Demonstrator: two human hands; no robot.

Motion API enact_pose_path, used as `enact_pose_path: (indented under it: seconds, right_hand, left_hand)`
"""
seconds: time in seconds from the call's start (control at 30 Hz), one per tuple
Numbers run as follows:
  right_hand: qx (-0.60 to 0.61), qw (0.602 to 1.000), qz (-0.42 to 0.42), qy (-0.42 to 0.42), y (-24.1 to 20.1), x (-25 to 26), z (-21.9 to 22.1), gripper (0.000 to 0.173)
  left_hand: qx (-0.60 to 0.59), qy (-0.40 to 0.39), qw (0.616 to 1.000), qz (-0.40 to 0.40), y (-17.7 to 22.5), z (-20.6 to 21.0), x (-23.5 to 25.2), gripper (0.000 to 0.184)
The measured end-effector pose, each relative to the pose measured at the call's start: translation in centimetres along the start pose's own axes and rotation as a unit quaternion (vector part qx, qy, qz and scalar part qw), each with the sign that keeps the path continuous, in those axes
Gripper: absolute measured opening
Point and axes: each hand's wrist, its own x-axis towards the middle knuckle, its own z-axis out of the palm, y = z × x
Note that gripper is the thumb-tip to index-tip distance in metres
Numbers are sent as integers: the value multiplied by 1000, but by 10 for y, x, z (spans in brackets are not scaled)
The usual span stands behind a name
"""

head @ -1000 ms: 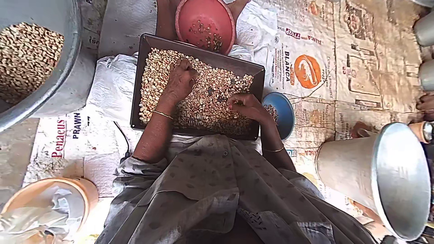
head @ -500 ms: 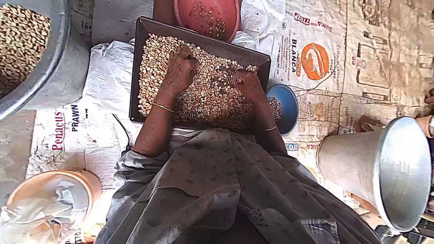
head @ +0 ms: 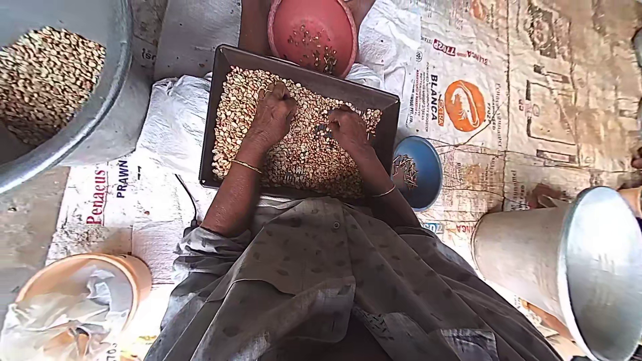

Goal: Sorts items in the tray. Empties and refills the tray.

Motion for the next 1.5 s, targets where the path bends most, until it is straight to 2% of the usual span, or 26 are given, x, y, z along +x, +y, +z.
enact_pose_path:
  seconds: [0.1, 0.3, 0.47, 0.63, 0.77, 1.0, 1.13, 1.3, 1.33, 1.4, 1.43, 1.47, 1.5]
  right_hand:
    - [-7, 1000, 29, 11, -6, -3, 11, 22]
    - [48, 996, 10, 76, 6, -10, 22, 27]
    - [3, 998, 8, 54, 1, -13, 20, 21]
    - [52, 998, 19, 43, 13, -14, 18, 28]
    - [67, 996, 13, 52, 19, -12, 21, 25]
    - [-13, 997, -9, 74, 7, -18, 22, 21]
    - [-39, 997, -54, 29, 9, -15, 16, 19]
    - [-120, 984, -93, -88, 3, 2, -12, 24]
    - [-91, 990, -87, -69, 3, 8, -22, 24]
    - [62, 993, -54, 84, 6, 22, -40, 27]
    - [171, 971, -28, 165, 4, 31, -48, 32]
    - [292, 932, -5, 216, -1, 39, -54, 39]
    - [395, 888, 11, 237, -8, 44, -54, 38]
  left_hand:
    - [0, -9, 1000, -7, 2, 0, 1, 19]
    - [-2, -10, 1000, -14, 3, -1, 0, 19]
    - [-5, -12, 1000, -19, 4, -2, -1, 18]
    - [-4, -9, 1000, -13, 3, -2, -1, 18]
    - [-1, -17, 1000, -18, 4, -2, 1, 19]
    - [2, -12, 1000, -16, 4, -2, -1, 19]
    - [3, -6, 1000, -11, 2, -1, 0, 19]
    - [-1, 2, 1000, -4, 3, -1, -1, 18]
    - [-2, 3, 1000, -5, 2, -1, -1, 18]
    - [-3, 6, 1000, -4, 2, 0, -1, 18]
    - [-4, 8, 1000, -2, 1, 1, 0, 18]
    - [-6, 12, 1000, 1, 0, 1, 0, 18]
    - [-8, 13, 1000, 0, 1, 1, 0, 18]
